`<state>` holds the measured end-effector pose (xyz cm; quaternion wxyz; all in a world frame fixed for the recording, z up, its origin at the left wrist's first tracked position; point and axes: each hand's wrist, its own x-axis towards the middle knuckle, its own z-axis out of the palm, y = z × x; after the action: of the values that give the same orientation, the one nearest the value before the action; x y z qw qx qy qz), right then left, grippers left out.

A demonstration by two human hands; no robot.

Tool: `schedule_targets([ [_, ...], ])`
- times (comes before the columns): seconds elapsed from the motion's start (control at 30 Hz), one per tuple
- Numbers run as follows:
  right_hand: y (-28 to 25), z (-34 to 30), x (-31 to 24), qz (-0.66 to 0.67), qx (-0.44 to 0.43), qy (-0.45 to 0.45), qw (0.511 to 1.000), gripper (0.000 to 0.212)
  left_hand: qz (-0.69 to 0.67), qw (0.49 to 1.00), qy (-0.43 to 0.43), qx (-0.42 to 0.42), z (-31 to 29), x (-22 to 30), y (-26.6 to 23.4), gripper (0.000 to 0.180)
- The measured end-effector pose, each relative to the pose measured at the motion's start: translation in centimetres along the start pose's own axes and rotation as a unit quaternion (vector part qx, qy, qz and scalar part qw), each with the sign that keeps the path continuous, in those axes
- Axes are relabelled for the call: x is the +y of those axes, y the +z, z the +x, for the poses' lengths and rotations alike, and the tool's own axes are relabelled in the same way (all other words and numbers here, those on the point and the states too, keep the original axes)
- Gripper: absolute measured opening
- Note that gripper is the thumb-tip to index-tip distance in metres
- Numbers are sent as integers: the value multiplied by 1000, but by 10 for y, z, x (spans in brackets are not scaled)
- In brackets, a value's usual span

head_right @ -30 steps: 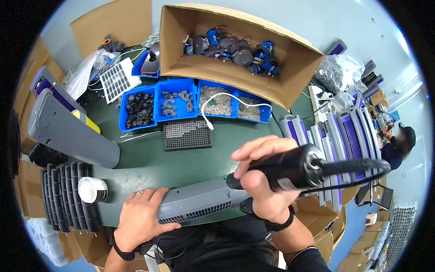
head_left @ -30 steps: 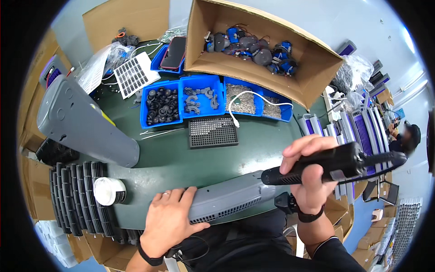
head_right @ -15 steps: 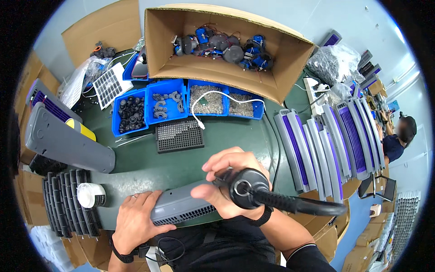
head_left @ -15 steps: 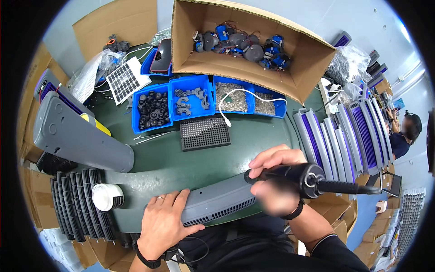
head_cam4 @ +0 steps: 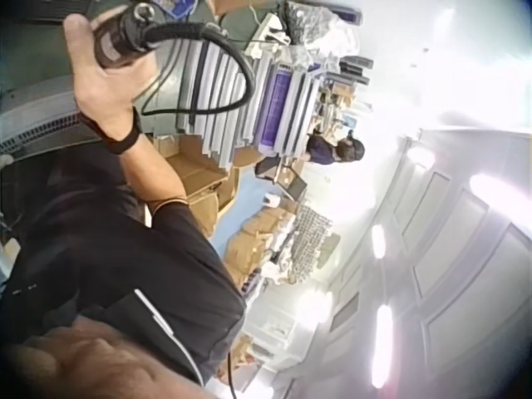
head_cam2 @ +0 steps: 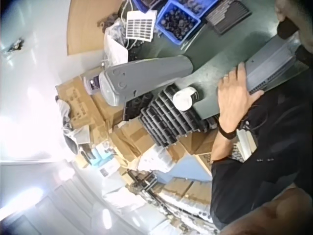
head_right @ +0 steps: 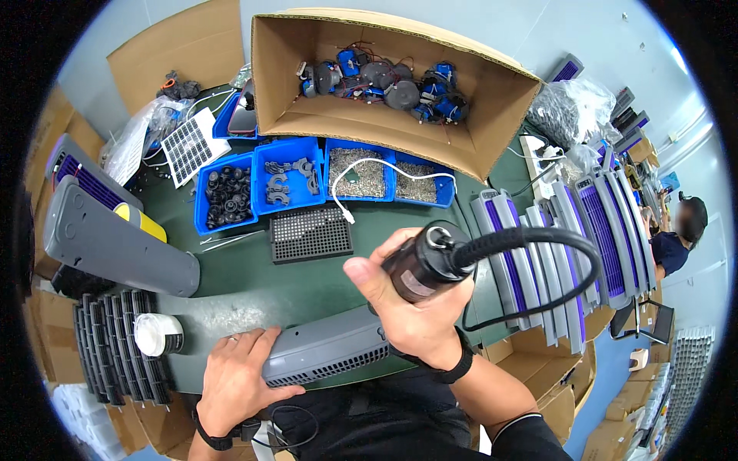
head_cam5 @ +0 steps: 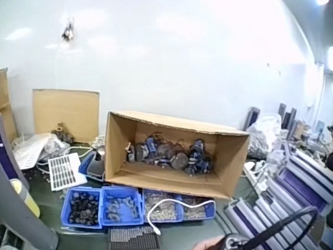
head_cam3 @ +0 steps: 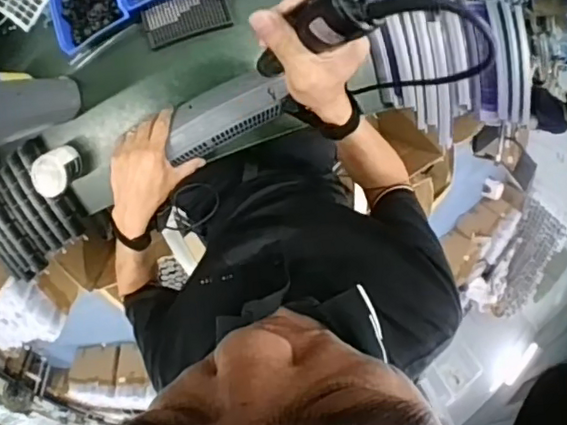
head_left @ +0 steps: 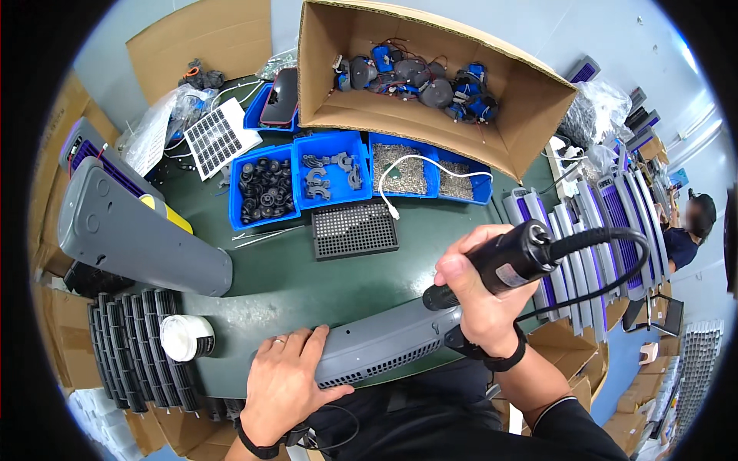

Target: The person assembles a gray and purple electronic device by connecting internal wires, attaching a front grille, and securing a back cover. They use a hot glue gun to apply adhesive to the device's casing and then place the finished unit on a stack of similar devices.

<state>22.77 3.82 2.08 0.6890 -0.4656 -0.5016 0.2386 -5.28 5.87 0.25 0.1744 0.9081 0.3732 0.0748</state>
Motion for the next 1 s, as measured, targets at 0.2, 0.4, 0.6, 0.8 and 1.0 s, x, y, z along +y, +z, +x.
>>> schedule_targets([
  [0.2,-6,-12,-1,-5,-115,-69,991,56,-12,1000,-8,-4,-1,-2,0,91],
  [0.4,-2,-8,7,22,-48,-37,998,54,-3,1000,-1,3,-1,-2,0,91],
  [0.6,0,-3,1,3,-121,-47,991,46,-7,1000,0,5,-2,-1,0,90],
  [0.8,-4,2,6,67,-92,0,994,43,-5,1000,5,11,-1,0,0,91],
  [1.0,-15,11,-8,88,-117,-13,989,44,-2,1000,2,7,-2,1,-1,92],
])
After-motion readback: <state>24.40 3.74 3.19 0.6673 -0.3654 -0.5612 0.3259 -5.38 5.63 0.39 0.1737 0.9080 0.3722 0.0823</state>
